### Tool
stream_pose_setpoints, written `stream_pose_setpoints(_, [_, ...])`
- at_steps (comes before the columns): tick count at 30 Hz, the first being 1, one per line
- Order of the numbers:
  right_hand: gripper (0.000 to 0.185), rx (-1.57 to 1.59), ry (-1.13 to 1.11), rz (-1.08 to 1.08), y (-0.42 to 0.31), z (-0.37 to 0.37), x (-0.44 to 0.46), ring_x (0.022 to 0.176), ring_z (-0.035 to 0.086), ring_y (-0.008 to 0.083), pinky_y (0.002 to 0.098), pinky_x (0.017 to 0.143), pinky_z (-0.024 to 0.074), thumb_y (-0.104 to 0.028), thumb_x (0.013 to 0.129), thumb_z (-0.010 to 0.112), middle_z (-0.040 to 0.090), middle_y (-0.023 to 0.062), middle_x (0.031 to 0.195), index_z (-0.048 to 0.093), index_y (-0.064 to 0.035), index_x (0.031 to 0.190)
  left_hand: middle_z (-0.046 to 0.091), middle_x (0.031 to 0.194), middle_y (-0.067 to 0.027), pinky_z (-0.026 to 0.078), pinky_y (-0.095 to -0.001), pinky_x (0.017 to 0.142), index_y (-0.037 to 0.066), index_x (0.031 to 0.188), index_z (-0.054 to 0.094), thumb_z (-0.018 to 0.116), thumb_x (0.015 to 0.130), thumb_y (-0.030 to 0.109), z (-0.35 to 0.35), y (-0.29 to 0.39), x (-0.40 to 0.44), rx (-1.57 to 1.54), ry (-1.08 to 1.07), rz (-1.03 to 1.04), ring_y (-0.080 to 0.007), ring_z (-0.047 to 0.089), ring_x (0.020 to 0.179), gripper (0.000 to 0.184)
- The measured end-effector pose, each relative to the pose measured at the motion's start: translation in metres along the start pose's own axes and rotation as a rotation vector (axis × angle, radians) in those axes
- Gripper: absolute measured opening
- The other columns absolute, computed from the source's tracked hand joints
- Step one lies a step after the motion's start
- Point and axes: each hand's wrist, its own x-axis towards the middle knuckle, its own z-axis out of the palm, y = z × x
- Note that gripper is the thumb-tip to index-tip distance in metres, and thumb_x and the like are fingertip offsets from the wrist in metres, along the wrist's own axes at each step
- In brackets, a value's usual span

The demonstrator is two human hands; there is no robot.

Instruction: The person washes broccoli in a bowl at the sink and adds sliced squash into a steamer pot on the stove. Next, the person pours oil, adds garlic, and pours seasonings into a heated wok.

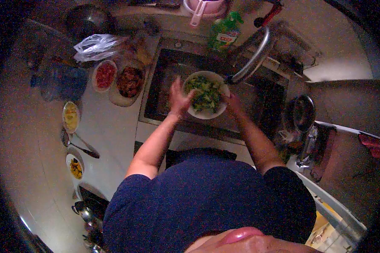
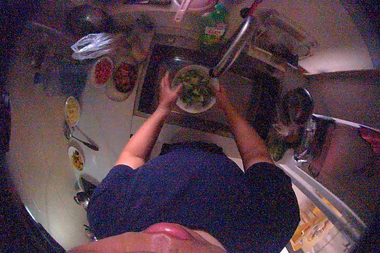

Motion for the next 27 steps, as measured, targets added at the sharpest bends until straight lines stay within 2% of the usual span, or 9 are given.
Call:
stream_pose_setpoints(2, [0.042,0.263,0.009,-0.176,0.017,0.006,0.003,0.073,0.059,0.0201,0.0349,0.063,0.0492,-0.029,0.081,0.056,0.059,0.0123,0.098,0.050,-0.0006,0.111,0.034,0.127,-0.0182,0.021,-0.0472,0.098,0.018,0.129,0.033,0.063,0.066,0.050,0.002,0.041,0.007,0.257,-0.073,0.211,-0.0348,0.028,0.119,0.077])
stream_pose_setpoints(4, [0.041,0.013,-0.018,-0.020,-0.008,0.002,-0.007,0.077,0.059,0.0203,0.0350,0.065,0.0489,-0.027,0.081,0.056,0.058,0.0116,0.098,0.050,0.0008,0.111,0.032,0.128,-0.0190,0.015,-0.0513,0.100,0.019,0.128,0.034,0.061,0.063,0.054,0.014,0.059,0.010,0.489,-0.193,0.337,-0.0378,0.023,0.121,0.078])
stream_pose_setpoints(6, [0.040,0.041,-0.060,-0.006,-0.008,0.001,-0.009,0.082,0.058,0.0207,0.0353,0.068,0.0485,-0.025,0.082,0.055,0.058,0.0110,0.099,0.049,0.0010,0.111,0.031,0.129,-0.0186,0.012,-0.0523,0.100,0.021,0.128,0.035,0.059,0.063,0.054,0.021,0.065,0.008,0.560,-0.257,0.323,-0.0375,0.022,0.122,0.076])
stream_pose_setpoints(7, [0.039,0.192,-0.088,-0.068,0.005,0.004,-0.005,0.084,0.058,0.0209,0.0354,0.069,0.0482,-0.024,0.083,0.055,0.058,0.0106,0.099,0.049,0.0006,0.112,0.031,0.130,-0.0184,0.011,-0.0529,0.100,0.021,0.127,0.036,0.059,0.064,0.055,0.023,0.066,0.009,0.595,-0.292,0.315,-0.0373,0.022,0.123,0.076])
stream_pose_setpoints(8, [0.038,0.344,-0.117,-0.129,0.013,0.005,-0.001,0.087,0.057,0.0212,0.0356,0.071,0.0480,-0.023,0.083,0.054,0.057,0.0102,0.099,0.048,0.0002,0.112,0.030,0.130,-0.0184,0.011,-0.0528,0.101,0.021,0.127,0.036,0.059,0.064,0.054,0.026,0.065,0.013,0.589,-0.323,0.314,-0.0375,0.021,0.123,0.075])
stream_pose_setpoints(11, [0.038,0.534,-0.229,0.073,0.016,-0.004,0.006,0.091,0.056,0.0229,0.0373,0.076,0.0475,-0.019,0.083,0.054,0.056,0.0102,0.101,0.045,-0.0013,0.115,0.028,0.132,-0.0179,0.010,-0.0526,0.101,0.019,0.127,0.037,0.059,0.064,0.052,0.029,0.066,0.024,0.575,-0.422,0.333,-0.0376,0.019,0.124,0.074])
stream_pose_setpoints(14, [0.044,0.764,-0.120,0.086,0.039,0.003,0.005,0.097,0.053,0.0244,0.0389,0.081,0.0465,-0.015,0.082,0.055,0.051,0.0093,0.110,0.038,-0.0061,0.121,0.027,0.134,-0.0170,0.009,-0.0529,0.101,0.017,0.126,0.037,0.059,0.064,0.052,0.032,0.071,0.028,0.573,-0.494,0.404,-0.0365,0.018,0.126,0.075])
stream_pose_setpoints(17, [0.051,0.815,-0.091,-0.057,0.002,0.014,-0.023,0.102,0.050,0.0256,0.0397,0.086,0.0446,-0.008,0.081,0.055,0.046,0.0083,0.118,0.031,-0.0117,0.125,0.025,0.135,-0.0161,0.009,-0.0531,0.101,0.015,0.126,0.038,0.060,0.063,0.052,0.033,0.069,0.033,0.560,-0.509,0.451,-0.0348,0.018,0.126,0.075])
stream_pose_setpoints(27, [0.052,0.954,-0.077,0.029,0.011,0.005,-0.021,0.104,0.049,0.0268,0.0419,0.086,0.0450,-0.007,0.082,0.052,0.044,0.0102,0.119,0.026,-0.0136,0.127,0.027,0.134,-0.0158,0.009,-0.0539,0.101,0.011,0.111,0.049,0.065,0.058,0.051,0.042,0.057,0.042,0.467,-0.511,0.503,-0.0339,0.018,0.126,0.068])
